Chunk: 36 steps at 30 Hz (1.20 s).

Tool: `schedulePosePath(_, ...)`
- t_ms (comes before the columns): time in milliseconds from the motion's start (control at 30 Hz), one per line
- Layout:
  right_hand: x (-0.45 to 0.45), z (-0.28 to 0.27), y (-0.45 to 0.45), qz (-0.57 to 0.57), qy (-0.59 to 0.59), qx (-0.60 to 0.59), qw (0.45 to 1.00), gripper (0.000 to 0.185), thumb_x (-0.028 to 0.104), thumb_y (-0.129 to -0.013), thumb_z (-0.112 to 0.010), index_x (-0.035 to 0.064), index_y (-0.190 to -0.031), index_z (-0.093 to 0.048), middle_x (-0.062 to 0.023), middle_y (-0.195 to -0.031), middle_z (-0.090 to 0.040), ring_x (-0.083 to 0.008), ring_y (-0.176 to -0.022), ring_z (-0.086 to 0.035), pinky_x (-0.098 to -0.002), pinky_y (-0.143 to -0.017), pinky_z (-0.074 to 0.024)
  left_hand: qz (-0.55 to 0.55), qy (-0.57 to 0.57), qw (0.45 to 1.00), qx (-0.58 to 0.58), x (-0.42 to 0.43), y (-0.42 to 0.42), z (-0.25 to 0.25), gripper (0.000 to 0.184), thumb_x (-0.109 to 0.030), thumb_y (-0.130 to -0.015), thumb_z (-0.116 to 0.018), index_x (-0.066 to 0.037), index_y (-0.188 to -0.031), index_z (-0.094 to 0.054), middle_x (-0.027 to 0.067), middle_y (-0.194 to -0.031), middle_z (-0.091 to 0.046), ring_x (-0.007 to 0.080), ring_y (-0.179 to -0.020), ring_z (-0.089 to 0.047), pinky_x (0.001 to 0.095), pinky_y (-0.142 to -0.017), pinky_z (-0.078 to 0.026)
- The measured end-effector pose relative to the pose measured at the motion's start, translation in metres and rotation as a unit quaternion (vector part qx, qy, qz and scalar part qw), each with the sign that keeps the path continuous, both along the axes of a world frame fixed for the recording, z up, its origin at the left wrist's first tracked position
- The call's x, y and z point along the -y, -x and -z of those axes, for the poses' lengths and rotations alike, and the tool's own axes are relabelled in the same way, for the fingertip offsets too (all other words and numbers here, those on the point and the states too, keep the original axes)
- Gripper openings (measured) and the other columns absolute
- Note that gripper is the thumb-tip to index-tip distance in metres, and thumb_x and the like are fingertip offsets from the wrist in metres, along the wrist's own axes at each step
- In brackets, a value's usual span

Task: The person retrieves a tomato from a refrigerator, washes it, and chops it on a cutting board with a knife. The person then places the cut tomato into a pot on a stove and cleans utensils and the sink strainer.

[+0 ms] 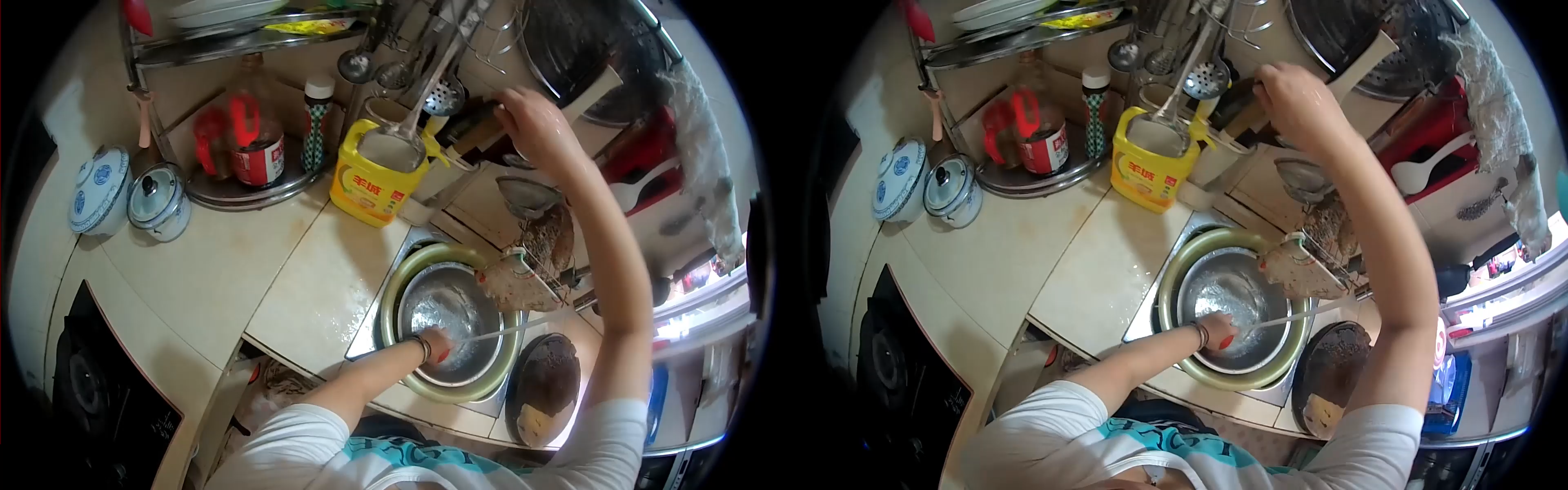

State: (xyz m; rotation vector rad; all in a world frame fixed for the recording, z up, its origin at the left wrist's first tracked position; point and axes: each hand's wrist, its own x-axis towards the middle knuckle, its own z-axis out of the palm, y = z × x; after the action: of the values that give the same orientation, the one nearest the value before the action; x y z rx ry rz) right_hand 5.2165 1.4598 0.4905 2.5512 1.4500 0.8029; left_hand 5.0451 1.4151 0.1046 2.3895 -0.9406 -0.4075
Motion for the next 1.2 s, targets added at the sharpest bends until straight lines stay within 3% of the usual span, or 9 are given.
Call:
schedulePosePath(100, -0.043, -0.006, -0.040, 0.239, 0.223, -0.060, 0.943, 0.027, 0.028, -0.076, -0.056, 0.0024, -0.085, -0.061, -0.0156, -0.087, -0.060, -0.0314, -0.086, -0.055, -0.0380, -0.073, -0.0453, -0.021, 0.039, 0.999, -0.014, -0.005, -0.007, 0.002, 0.042, -0.031, -0.059, -0.068, -0.020, -0.098, -0.058, 0.0150, -0.096, -0.054, 0.0329, -0.090, -0.053, 0.0399, -0.077, -0.044)
schedulePosePath(200, -0.056, 0.008, -0.073, 0.221, 0.327, -0.090, 0.915, 0.041, 0.038, -0.068, -0.063, 0.0025, -0.089, -0.063, -0.0156, -0.094, -0.060, -0.0307, -0.091, -0.055, -0.0360, -0.077, -0.0446, -0.051, 0.005, 0.998, -0.044, -0.001, -0.011, -0.013, 0.028, -0.036, -0.071, -0.057, -0.018, -0.091, -0.064, 0.0149, -0.088, -0.061, 0.0309, -0.085, -0.058, 0.0365, -0.079, -0.045)
schedulePosePath(433, -0.061, -0.006, -0.098, 0.217, 0.332, -0.267, 0.878, 0.062, 0.041, -0.060, -0.071, -0.0013, -0.103, -0.054, -0.0187, -0.099, -0.058, -0.0320, -0.092, -0.055, -0.0359, -0.078, -0.0423, -0.044, 0.048, 0.992, -0.112, 0.006, -0.021, 0.005, 0.035, -0.040, -0.075, -0.051, -0.013, -0.093, -0.064, 0.0193, -0.098, -0.058, 0.0329, -0.094, -0.054, 0.0384, -0.083, -0.043)
schedulePosePath(567, -0.062, -0.045, -0.057, 0.274, 0.299, -0.167, 0.899, 0.059, 0.045, -0.062, -0.068, 0.0001, -0.099, -0.058, -0.0186, -0.097, -0.059, -0.0301, -0.090, -0.056, -0.0355, -0.077, -0.0430, 0.048, 0.038, 0.996, -0.060, -0.003, -0.014, -0.011, 0.060, -0.041, -0.053, -0.072, -0.011, -0.103, -0.058, 0.0160, -0.101, -0.056, 0.0308, -0.096, -0.052, 0.0379, -0.084, -0.042)
schedulePosePath(600, -0.065, -0.058, -0.048, 0.275, 0.303, -0.155, 0.899, 0.060, 0.044, -0.062, -0.069, -0.0006, -0.100, -0.058, -0.0191, -0.096, -0.059, -0.0303, -0.090, -0.056, -0.0362, -0.076, -0.0433, 0.048, 0.014, 0.989, -0.138, -0.008, -0.015, -0.029, 0.075, -0.041, -0.048, -0.077, -0.008, -0.110, -0.051, 0.0182, -0.111, -0.047, 0.0318, -0.105, -0.045, 0.0375, -0.088, -0.039)
schedulePosePath(833, -0.049, -0.118, -0.040, 0.236, 0.375, -0.048, 0.895, 0.052, 0.038, -0.066, -0.066, -0.0046, -0.096, -0.057, -0.0209, -0.089, -0.059, -0.0336, -0.087, -0.056, -0.0375, -0.075, -0.0429, 0.037, -0.031, 0.987, -0.156, -0.008, -0.017, -0.039, 0.080, -0.039, -0.046, -0.079, -0.008, -0.114, -0.049, 0.0206, -0.115, -0.043, 0.0350, -0.107, -0.043, 0.0378, -0.090, -0.038)
schedulePosePath(933, -0.036, -0.129, -0.034, 0.171, 0.342, -0.072, 0.921, 0.046, 0.034, -0.067, -0.066, -0.0047, -0.091, -0.059, -0.0204, -0.084, -0.060, -0.0318, -0.081, -0.058, -0.0376, -0.071, -0.0432, 0.027, -0.023, 0.984, -0.175, 0.001, -0.020, -0.024, 0.070, -0.041, -0.045, -0.079, -0.005, -0.101, -0.057, 0.0201, -0.106, -0.052, 0.0320, -0.099, -0.051, 0.0351, -0.085, -0.042)
schedulePosePath(1000, -0.030, -0.128, -0.034, 0.253, 0.339, -0.061, 0.904, 0.042, 0.034, -0.067, -0.066, -0.0043, -0.083, -0.060, -0.0177, -0.076, -0.060, -0.0299, -0.072, -0.058, -0.0366, -0.065, -0.0436, -0.008, 0.012, 0.991, -0.134, 0.011, -0.022, 0.003, 0.064, -0.042, -0.044, -0.079, -0.001, -0.089, -0.061, 0.0184, -0.095, -0.058, 0.0305, -0.091, -0.056, 0.0337, -0.080, -0.045)
schedulePosePath(1200, -0.016, -0.133, -0.034, 0.211, 0.310, -0.064, 0.925, 0.035, 0.030, -0.067, -0.065, -0.0033, -0.078, -0.061, -0.0170, -0.069, -0.058, -0.0291, -0.067, -0.057, -0.0368, -0.061, -0.0424, 0.031, 0.004, 0.987, -0.159, 0.004, -0.025, -0.018, 0.070, -0.039, -0.044, -0.079, 0.000, -0.097, -0.055, 0.0180, -0.099, -0.057, 0.0321, -0.092, -0.055, 0.0354, -0.080, -0.045)
